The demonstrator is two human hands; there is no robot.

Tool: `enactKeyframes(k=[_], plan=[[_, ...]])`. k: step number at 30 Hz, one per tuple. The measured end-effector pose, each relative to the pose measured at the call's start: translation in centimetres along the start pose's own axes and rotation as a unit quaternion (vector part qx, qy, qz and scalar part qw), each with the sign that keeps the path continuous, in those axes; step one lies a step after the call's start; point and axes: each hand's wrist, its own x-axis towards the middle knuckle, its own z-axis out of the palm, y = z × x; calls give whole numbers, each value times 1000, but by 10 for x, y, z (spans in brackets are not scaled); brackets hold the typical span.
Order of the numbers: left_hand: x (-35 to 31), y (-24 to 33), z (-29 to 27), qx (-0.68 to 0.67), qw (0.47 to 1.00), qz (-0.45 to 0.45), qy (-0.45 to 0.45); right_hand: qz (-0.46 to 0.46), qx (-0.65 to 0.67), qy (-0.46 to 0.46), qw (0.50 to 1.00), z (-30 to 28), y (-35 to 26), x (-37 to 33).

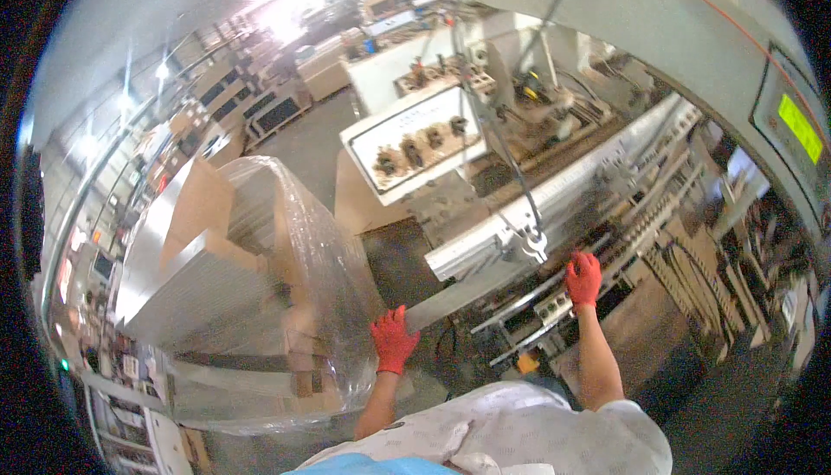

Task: The person repeatedly picks up wooden strips from a pallet and feeds them one at a time into a woodworking machine.

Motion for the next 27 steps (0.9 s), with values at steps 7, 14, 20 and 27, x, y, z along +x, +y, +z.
enactKeyframes(k=[7, 14, 20, 27], plan=[[1, 17, -4, -49, 998, 25, 31, 42, 20, -6, 999, 0, -4, 4], [-30, 81, 20, -203, 954, -38, 217, 39, 62, 50, 996, -1, 5, 4], [-37, 106, 37, -811, 408, -385, 168, 51, 93, 38, 994, -9, 1, 9], [-5, 76, 73, -833, 328, -432, 114, 84, 145, 15, 986, -13, 1, 7]])
